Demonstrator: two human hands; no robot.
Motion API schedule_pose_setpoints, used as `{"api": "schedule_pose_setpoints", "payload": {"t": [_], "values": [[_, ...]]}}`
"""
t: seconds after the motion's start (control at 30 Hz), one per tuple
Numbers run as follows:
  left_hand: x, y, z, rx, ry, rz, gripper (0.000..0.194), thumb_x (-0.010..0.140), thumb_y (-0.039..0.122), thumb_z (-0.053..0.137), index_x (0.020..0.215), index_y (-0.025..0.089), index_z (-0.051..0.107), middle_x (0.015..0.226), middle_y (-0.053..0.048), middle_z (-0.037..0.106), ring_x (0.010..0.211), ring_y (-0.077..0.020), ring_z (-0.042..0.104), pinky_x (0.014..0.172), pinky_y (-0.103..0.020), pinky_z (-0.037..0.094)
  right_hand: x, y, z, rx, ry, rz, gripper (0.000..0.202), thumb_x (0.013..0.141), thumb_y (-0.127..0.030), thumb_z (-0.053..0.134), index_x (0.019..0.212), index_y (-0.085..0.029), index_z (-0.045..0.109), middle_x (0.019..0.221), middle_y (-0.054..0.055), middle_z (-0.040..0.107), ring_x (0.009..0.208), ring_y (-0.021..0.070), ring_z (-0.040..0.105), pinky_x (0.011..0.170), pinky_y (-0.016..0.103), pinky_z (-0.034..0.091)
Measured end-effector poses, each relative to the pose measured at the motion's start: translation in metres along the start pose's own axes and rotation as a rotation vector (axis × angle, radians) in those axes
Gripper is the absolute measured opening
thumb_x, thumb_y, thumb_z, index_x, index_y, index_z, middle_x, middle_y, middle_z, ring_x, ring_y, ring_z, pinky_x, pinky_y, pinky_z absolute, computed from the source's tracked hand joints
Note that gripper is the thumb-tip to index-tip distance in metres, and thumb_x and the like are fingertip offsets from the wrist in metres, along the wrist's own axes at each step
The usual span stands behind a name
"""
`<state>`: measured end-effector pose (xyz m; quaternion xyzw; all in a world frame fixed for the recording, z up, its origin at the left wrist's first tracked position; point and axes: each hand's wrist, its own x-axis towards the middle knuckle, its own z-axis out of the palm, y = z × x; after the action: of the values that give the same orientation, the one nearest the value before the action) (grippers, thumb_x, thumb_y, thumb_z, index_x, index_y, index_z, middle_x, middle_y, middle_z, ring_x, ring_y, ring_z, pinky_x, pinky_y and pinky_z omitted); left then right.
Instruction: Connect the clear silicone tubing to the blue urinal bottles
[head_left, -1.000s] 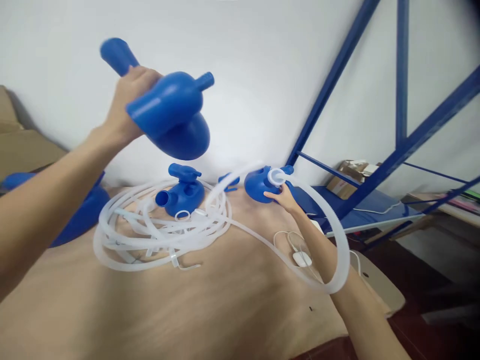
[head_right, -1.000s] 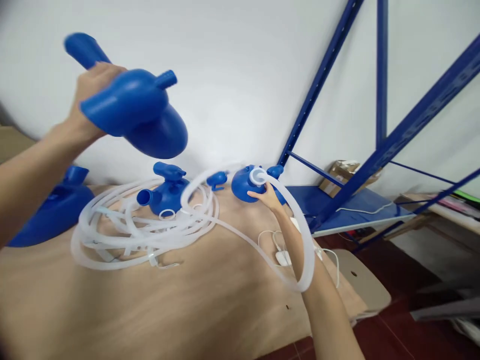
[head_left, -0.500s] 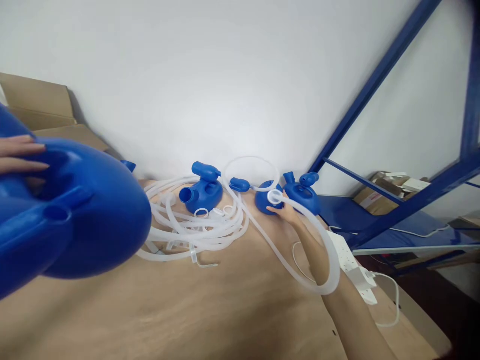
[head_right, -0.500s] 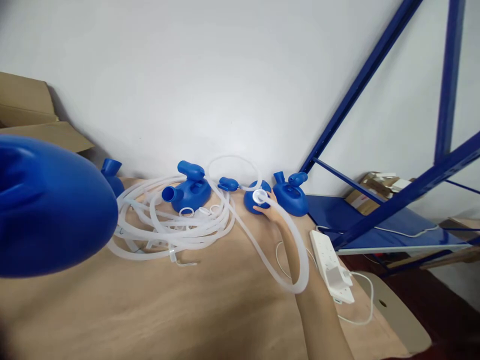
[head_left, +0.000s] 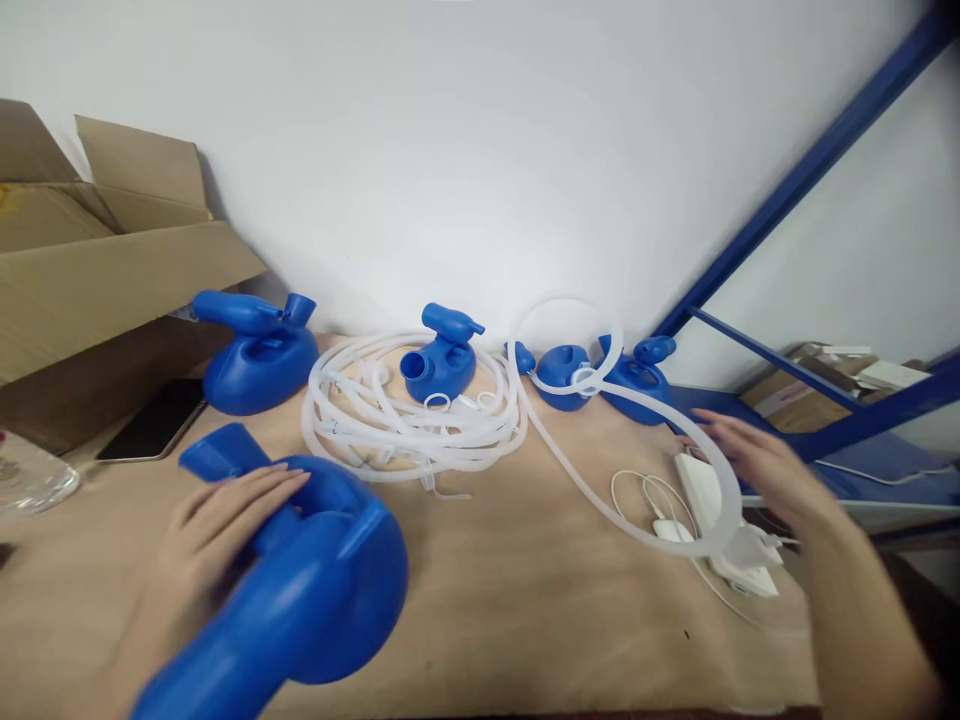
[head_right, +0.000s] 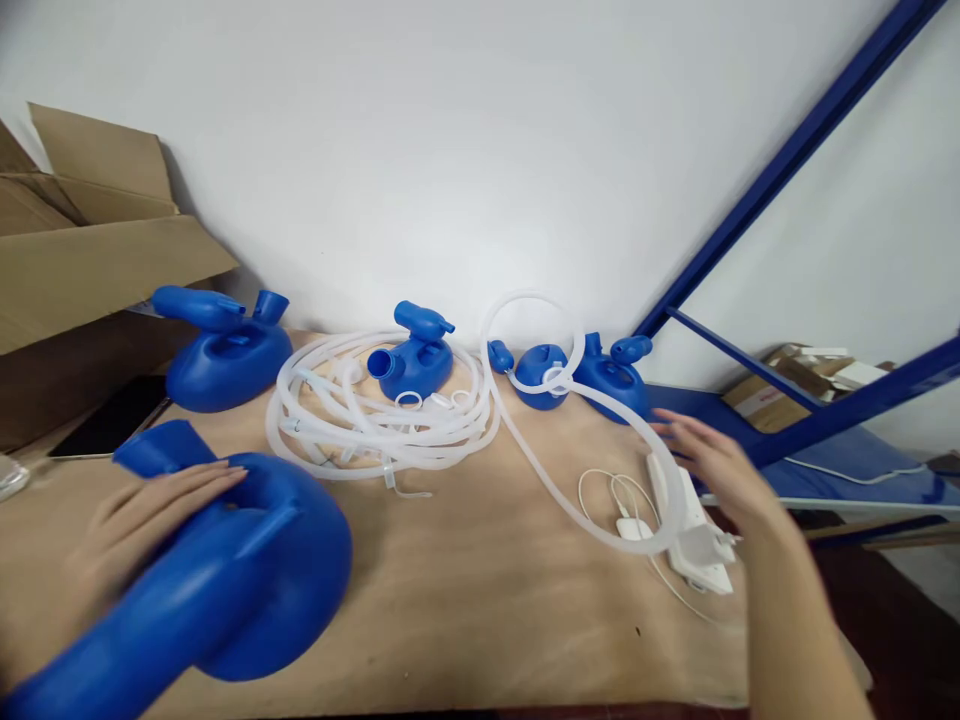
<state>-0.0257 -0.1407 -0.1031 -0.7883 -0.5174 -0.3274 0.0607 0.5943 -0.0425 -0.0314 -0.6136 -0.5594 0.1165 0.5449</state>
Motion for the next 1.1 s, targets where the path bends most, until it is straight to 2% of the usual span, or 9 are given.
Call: {"api": "schedule_pose_setpoints", "payload": {"t": [0.07, 0.17, 0.27, 0.33, 0.47, 0.6, 0.77, 0.93, 1.1], "values": [[-0.004, 0.029, 0.017, 0.022, 0.067, -0.022, 0.072, 0.099, 0.036, 0.045, 0.162, 0.062, 0.023, 0.129, 0.006, 0.076, 0.112, -0.0355, 0.073, 0.086, -0.056, 0.052, -0.021, -0.017, -0.034, -0.054, 0.111, 0.200, 0.049, 0.061, -0.083, 0.081, 0.083, -0.040, 0.078, 0.090, 0.020, 0.072, 0.092, 0.0473, 0.072, 0.090, 0.076, 0.052], [-0.007, 0.066, 0.044, 0.114, 0.104, -0.049, 0.076, 0.098, 0.021, 0.045, 0.167, 0.048, 0.025, 0.121, -0.001, 0.079, 0.108, -0.0350, 0.071, 0.083, -0.052, 0.042, -0.084, -0.061, -0.047, -0.098, 0.227, 0.025, 0.034, 0.082, -0.070, 0.072, 0.109, -0.050, 0.075, 0.115, 0.020, 0.072, 0.116, 0.0479, 0.068, 0.103, 0.074, 0.049], [-0.004, 0.093, 0.066, 0.169, 0.098, -0.057, 0.066, 0.092, 0.010, 0.051, 0.156, 0.027, 0.050, 0.125, -0.007, 0.079, 0.112, -0.0330, 0.068, 0.084, -0.048, 0.038, -0.161, -0.105, -0.005, -0.196, -0.192, -0.225, 0.029, 0.102, -0.056, 0.054, 0.116, -0.041, 0.074, 0.104, 0.011, 0.078, 0.100, 0.0389, 0.077, 0.085, 0.063, 0.065], [0.004, 0.110, 0.076, 0.173, 0.093, -0.096, 0.054, 0.090, 0.006, 0.052, 0.141, 0.019, 0.065, 0.126, -0.008, 0.078, 0.113, -0.0322, 0.066, 0.083, -0.047, 0.037, -0.201, -0.121, 0.039, -0.277, -0.407, -0.507, 0.041, 0.101, -0.048, 0.063, 0.139, -0.033, 0.065, 0.125, 0.011, 0.076, 0.113, 0.0349, 0.075, 0.089, 0.052, 0.068], [0.024, 0.148, 0.092, 0.165, 0.074, -0.209, 0.050, 0.089, 0.000, 0.051, 0.132, 0.016, 0.072, 0.127, -0.009, 0.078, 0.114, -0.0329, 0.065, 0.079, -0.047, 0.038, -0.230, -0.124, 0.114, -0.373, -0.374, -0.755, 0.055, 0.098, -0.040, 0.071, 0.150, -0.026, 0.056, 0.152, 0.016, 0.059, 0.144, 0.0386, 0.055, 0.109, 0.059, 0.057], [0.030, 0.174, 0.103, 0.205, -0.040, -0.194, 0.057, 0.092, 0.002, 0.051, 0.147, 0.015, 0.062, 0.141, -0.013, 0.071, 0.120, -0.0361, 0.064, 0.078, -0.047, 0.046, -0.217, -0.105, 0.137, -0.343, -0.351, -0.696, 0.065, 0.095, -0.048, 0.075, 0.153, -0.028, 0.053, 0.158, 0.017, 0.052, 0.149, 0.0401, 0.048, 0.113, 0.064, 0.052], [0.039, 0.158, 0.077, -0.030, -0.173, 0.048, 0.047, 0.103, 0.029, 0.054, 0.149, 0.026, 0.061, 0.154, -0.014, 0.060, 0.124, -0.0357, 0.067, 0.091, -0.048, 0.057, -0.216, -0.064, 0.126, -0.164, -0.397, -0.512, 0.078, 0.086, -0.052, 0.084, 0.154, -0.033, 0.049, 0.167, 0.012, 0.042, 0.155, 0.0374, 0.043, 0.120, 0.059, 0.047], [0.134, 0.099, 0.032, -0.268, -0.435, 0.069, 0.047, 0.108, 0.049, 0.039, 0.132, 0.027, 0.073, 0.110, -0.006, 0.082, 0.090, -0.0240, 0.076, 0.079, -0.034, 0.056, -0.248, -0.036, 0.138, 0.040, -0.247, -0.186, 0.124, 0.075, -0.054, 0.092, 0.168, -0.036, 0.012, 0.178, 0.014, 0.015, 0.162, 0.0394, 0.028, 0.124, 0.062, 0.039], [0.230, 0.056, 0.077, 0.064, -0.808, 0.118, 0.041, 0.105, 0.043, 0.047, 0.123, 0.021, 0.075, 0.106, -0.008, 0.081, 0.097, -0.0253, 0.074, 0.085, -0.032, 0.053, -0.264, -0.039, 0.157, 0.125, -0.343, 0.323, 0.136, 0.068, -0.058, 0.092, 0.171, -0.029, 0.008, 0.173, 0.017, 0.032, 0.157, 0.0391, 0.038, 0.125, 0.058, 0.039]]}}
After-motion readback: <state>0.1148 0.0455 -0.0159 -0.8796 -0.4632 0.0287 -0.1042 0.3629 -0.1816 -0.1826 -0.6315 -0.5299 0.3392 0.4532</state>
